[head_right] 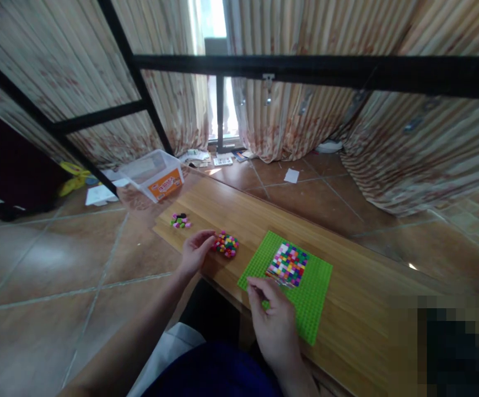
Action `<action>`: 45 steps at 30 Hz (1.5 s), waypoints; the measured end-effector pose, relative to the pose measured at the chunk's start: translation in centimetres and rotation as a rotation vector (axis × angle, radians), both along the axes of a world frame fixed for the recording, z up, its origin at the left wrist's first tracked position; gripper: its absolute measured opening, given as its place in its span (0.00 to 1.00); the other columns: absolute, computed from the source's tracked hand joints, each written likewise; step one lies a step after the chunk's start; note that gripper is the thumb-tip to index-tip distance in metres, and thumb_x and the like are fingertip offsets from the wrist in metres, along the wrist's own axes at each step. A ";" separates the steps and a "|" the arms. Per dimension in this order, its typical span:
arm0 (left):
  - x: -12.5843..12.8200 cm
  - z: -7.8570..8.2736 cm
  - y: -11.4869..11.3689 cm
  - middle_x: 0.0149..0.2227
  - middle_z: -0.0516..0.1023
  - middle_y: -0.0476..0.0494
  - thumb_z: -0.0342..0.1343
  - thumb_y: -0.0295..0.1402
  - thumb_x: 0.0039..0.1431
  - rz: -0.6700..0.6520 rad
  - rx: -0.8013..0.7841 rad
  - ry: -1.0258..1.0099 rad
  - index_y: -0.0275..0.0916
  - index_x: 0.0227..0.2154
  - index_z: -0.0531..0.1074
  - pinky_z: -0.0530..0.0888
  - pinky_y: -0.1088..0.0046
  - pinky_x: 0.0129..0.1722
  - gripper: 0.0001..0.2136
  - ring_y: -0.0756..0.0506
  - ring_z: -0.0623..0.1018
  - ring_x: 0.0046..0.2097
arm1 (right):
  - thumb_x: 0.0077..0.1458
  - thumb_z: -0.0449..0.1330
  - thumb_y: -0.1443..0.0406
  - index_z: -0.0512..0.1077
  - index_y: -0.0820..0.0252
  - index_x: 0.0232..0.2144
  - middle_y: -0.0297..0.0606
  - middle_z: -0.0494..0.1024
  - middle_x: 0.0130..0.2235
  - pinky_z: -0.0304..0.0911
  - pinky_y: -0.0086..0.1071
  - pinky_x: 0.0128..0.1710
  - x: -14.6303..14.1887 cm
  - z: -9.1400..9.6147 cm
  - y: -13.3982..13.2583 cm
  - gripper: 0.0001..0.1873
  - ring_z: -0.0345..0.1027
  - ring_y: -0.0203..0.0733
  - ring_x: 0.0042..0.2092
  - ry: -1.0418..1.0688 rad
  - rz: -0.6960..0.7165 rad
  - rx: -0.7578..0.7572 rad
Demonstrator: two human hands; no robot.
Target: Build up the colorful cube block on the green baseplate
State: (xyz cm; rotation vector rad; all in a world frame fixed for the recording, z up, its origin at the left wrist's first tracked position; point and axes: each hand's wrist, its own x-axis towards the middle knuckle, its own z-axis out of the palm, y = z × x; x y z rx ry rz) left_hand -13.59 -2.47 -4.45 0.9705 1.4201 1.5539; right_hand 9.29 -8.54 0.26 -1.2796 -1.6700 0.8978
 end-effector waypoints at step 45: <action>1.8 -0.3 -1.4 0.47 0.80 0.40 0.56 0.35 0.63 0.023 0.166 0.564 0.40 0.45 0.76 0.73 0.59 0.55 0.11 0.41 0.78 0.51 | 0.49 0.69 0.56 0.79 0.57 0.36 0.38 0.81 0.36 0.72 0.37 0.39 5.0 -0.4 3.0 0.14 0.75 0.40 0.36 0.258 -0.465 0.045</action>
